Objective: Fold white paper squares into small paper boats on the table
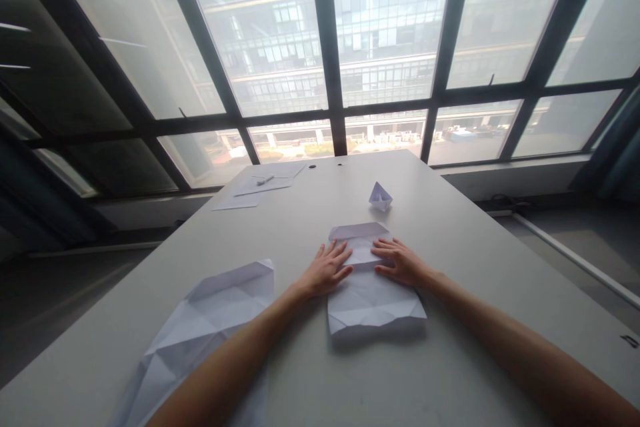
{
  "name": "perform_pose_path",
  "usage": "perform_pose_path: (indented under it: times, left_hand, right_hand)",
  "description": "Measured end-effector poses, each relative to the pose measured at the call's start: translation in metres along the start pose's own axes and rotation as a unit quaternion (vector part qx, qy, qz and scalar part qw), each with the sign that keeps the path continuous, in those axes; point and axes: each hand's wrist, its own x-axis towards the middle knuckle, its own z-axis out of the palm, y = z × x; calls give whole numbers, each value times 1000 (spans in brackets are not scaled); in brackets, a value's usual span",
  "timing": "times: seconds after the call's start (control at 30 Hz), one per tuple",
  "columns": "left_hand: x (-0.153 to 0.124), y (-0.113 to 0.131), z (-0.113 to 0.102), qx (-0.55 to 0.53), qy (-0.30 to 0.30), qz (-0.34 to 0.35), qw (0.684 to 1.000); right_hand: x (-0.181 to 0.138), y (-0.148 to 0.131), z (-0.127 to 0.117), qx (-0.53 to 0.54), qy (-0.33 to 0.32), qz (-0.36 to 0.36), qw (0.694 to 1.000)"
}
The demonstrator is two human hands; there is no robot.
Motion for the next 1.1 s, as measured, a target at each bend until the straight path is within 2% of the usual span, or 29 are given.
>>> perform_pose_path:
  times: [0.1,0.2,0.37,0.5,0.57,0.67,0.87,0.9,0.97,1.03,1.1]
  left_hand:
    - [0,-1,-1,-5,1,2,1000]
    - [1,-3,-1,-41,34,-3,999]
    - [3,-2,-2,-179,151,-23,972]
    - [-3,7,-8,-226,275,-63,932]
    - [-5,10,-10,-244,331,-95,907]
    - [-4,10,-11,-290,391,-129,864]
    - [5,0,-7,-303,443,-137,833]
    - [5,-1,-6,-280,453,-139,835]
    - [4,-1,-5,-214,430,-117,869]
    - [2,2,-3,-144,343,-63,926]
    - [0,6,0,-87,222,-13,971]
  right_hand:
    - [1,1,1,4,12,1,1000]
    - [2,2,2,21,46,10,999]
    - [2,-2,0,108,159,61,979]
    - [2,-11,-6,249,261,111,926]
    - [2,-16,-9,327,253,108,904]
    - [3,-20,-9,388,216,124,888]
    - [4,-34,-4,416,250,210,849]
    - [4,-36,-3,413,254,223,846]
    - [3,-37,-1,404,248,246,846]
    - [3,-36,2,383,227,267,855]
    - [3,-33,5,327,207,271,881]
